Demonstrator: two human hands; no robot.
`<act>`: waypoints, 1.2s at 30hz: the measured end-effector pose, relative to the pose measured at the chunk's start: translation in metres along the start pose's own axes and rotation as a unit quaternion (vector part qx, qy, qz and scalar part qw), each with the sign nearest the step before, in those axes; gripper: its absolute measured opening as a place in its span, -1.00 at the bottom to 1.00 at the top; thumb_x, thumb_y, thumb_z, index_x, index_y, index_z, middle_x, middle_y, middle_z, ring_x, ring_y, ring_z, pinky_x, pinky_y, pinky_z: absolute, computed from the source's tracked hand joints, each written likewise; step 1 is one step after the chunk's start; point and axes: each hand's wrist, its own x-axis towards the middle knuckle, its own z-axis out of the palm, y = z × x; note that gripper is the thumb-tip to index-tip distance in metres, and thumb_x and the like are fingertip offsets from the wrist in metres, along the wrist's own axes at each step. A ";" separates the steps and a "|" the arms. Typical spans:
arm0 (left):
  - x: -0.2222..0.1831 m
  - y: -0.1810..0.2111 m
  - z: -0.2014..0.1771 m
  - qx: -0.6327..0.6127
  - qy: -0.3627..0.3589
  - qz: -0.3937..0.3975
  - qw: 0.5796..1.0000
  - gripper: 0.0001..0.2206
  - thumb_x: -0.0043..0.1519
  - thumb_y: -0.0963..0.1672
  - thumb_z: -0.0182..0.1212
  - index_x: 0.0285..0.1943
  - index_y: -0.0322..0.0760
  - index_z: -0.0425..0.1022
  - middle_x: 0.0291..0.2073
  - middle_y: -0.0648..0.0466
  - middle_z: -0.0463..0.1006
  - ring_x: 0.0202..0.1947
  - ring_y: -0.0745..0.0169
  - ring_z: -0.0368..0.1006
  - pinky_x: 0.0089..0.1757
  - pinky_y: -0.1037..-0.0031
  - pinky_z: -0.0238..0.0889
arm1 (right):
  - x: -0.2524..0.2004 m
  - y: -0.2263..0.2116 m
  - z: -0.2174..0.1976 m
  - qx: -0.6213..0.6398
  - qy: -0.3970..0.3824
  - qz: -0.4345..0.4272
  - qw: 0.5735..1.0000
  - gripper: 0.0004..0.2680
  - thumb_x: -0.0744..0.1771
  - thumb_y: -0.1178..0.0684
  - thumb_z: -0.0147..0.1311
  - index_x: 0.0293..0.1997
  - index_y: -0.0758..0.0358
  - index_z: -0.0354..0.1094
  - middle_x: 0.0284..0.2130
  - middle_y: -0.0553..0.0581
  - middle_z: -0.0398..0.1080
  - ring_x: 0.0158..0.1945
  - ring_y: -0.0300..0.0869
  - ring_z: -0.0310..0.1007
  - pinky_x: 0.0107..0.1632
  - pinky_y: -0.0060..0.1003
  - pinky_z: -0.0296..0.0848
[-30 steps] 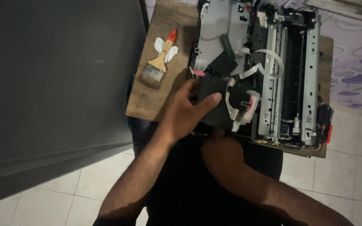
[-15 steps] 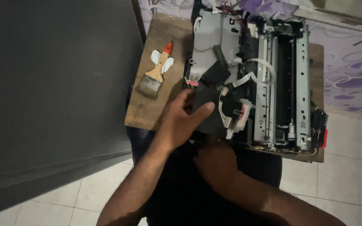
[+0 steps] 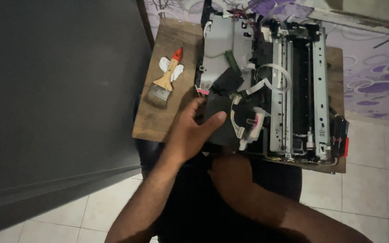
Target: Repairing a printer by manipulating the ink carriage and internal ribbon cables.
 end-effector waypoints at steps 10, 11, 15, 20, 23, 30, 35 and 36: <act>0.001 -0.007 0.003 -0.060 -0.003 0.049 0.997 -0.53 0.06 0.04 0.27 0.13 -0.15 0.53 -0.02 0.08 0.70 0.00 0.26 0.63 -0.06 0.46 0.53 | 0.025 -0.017 0.029 -0.054 0.019 0.044 0.997 -0.84 0.32 0.01 0.09 -0.49 -0.05 0.54 -0.54 -0.04 0.49 -0.45 -0.05 0.56 -0.50 -0.17 0.43; -0.002 -0.007 0.005 -0.041 0.001 0.062 0.997 -0.42 0.07 0.09 0.29 0.22 -0.26 0.47 0.07 -0.15 0.61 0.13 -0.08 0.51 0.05 0.16 0.41 | 0.024 -0.018 0.024 -0.102 0.019 0.010 0.995 -0.87 0.28 0.00 0.22 -0.53 0.02 0.50 -0.63 -0.03 0.42 -0.52 -0.15 0.45 -0.51 -0.26 0.34; 0.004 -0.018 0.010 -0.057 0.016 0.090 0.994 -0.33 0.08 0.12 0.37 0.27 -0.36 0.44 0.10 -0.31 0.57 0.19 -0.29 0.44 0.11 -0.08 0.32 | 0.010 -0.021 -0.004 -0.140 -0.005 -0.018 0.990 -0.87 0.27 -0.01 0.34 -0.51 0.05 0.55 -0.64 -0.07 0.45 -0.48 -0.29 0.44 -0.42 -0.36 0.33; -0.004 -0.013 0.007 -0.020 0.018 0.090 0.996 -0.30 0.08 0.15 0.33 0.30 -0.33 0.43 0.10 -0.29 0.56 0.20 -0.30 0.44 0.11 -0.08 0.32 | 0.011 -0.014 -0.006 -0.077 0.072 -0.065 0.992 -0.82 0.22 0.06 0.32 -0.63 0.13 0.42 -0.75 0.07 0.30 -0.64 -0.21 0.32 -0.56 -0.35 0.24; -0.005 -0.011 0.005 -0.005 0.014 0.091 0.996 -0.27 0.06 0.18 0.31 0.31 -0.30 0.42 0.10 -0.30 0.56 0.20 -0.34 0.44 0.10 -0.10 0.32 | -0.003 -0.006 -0.044 -0.008 0.057 -0.066 0.996 -0.86 0.23 -0.02 0.29 -0.50 0.16 0.50 -0.65 0.15 0.41 -0.56 -0.11 0.46 -0.55 -0.28 0.37; 0.000 -0.009 0.000 0.043 -0.003 0.040 0.998 -0.23 -0.08 0.20 0.19 0.36 -0.07 0.38 -0.01 0.10 0.70 -0.06 0.24 0.64 -0.18 0.41 0.45 | -0.087 0.064 -0.062 0.152 -0.006 -0.166 0.974 -0.36 0.24 -0.41 0.32 0.40 -0.02 0.16 0.35 0.09 0.26 0.24 0.04 0.41 0.08 -0.01 0.50; -0.009 -0.020 0.003 0.071 -0.003 0.133 0.989 -0.34 0.05 0.13 0.21 0.34 -0.12 0.37 0.06 0.05 0.66 0.06 0.17 0.60 0.01 0.39 0.43 | -0.103 0.126 -0.110 0.188 0.097 -0.004 0.977 -0.49 0.12 -0.37 0.34 0.18 -0.35 0.44 -0.06 -0.23 0.62 -0.17 -0.29 0.71 -0.15 -0.22 0.65; -0.011 -0.023 0.005 0.051 -0.019 0.171 0.984 -0.37 0.09 0.10 0.24 0.33 -0.18 0.35 0.12 0.02 0.63 0.11 0.14 0.58 0.07 0.38 0.39 | -0.100 0.129 -0.128 0.200 0.150 0.018 0.968 -0.47 0.11 -0.28 0.35 0.20 -0.19 0.43 0.04 -0.13 0.57 -0.14 -0.26 0.70 -0.14 -0.17 0.66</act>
